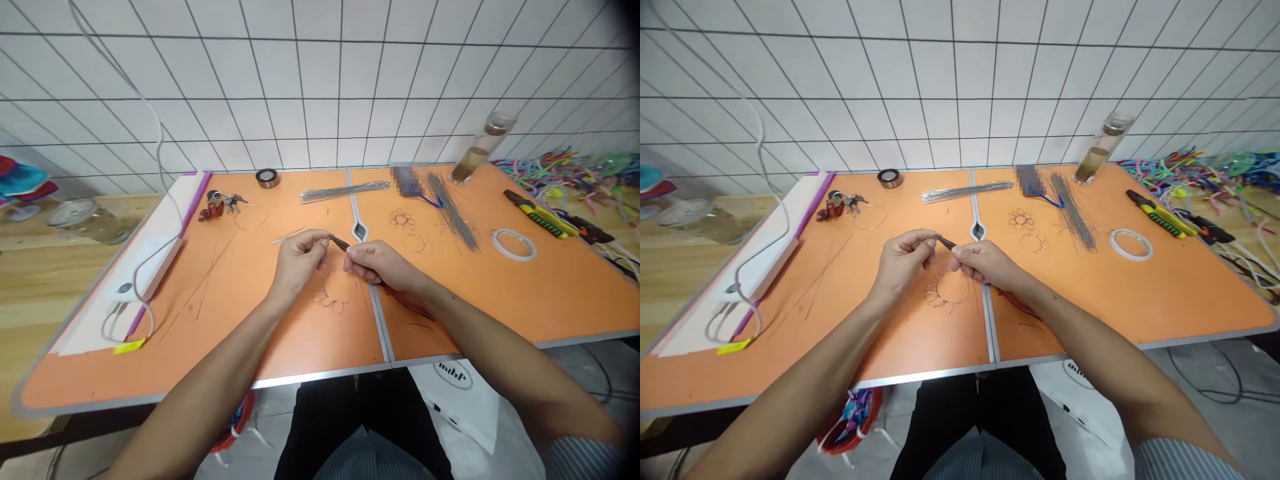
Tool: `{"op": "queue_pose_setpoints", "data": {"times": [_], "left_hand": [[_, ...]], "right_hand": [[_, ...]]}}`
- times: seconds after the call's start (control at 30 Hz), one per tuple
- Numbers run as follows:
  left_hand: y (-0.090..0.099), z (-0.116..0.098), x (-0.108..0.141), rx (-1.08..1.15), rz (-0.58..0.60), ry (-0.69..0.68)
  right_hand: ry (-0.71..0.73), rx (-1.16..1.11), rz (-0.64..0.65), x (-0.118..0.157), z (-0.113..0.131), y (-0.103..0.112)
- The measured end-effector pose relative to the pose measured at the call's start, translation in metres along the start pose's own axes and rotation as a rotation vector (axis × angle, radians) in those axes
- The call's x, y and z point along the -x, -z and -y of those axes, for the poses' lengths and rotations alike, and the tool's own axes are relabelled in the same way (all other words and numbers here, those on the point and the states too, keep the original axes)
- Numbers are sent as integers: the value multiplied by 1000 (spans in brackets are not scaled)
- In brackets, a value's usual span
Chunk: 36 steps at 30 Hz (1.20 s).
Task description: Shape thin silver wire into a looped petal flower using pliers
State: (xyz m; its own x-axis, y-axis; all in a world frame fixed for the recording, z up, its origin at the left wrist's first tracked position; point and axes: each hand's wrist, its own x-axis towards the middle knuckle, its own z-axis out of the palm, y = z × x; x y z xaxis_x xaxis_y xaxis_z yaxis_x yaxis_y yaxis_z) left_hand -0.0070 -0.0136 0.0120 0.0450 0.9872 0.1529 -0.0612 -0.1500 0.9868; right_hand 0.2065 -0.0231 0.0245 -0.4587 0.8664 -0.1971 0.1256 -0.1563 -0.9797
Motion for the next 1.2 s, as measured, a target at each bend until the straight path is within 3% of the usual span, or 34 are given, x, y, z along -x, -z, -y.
{"op": "queue_pose_setpoints", "data": {"times": [0.43,1.2], "left_hand": [[2,-2,2,-56,1,114],[0,1,-2,105,68,55]], "right_hand": [[-40,-23,40,-5,0,6],[43,92,-24,-5,-4,2]]}}
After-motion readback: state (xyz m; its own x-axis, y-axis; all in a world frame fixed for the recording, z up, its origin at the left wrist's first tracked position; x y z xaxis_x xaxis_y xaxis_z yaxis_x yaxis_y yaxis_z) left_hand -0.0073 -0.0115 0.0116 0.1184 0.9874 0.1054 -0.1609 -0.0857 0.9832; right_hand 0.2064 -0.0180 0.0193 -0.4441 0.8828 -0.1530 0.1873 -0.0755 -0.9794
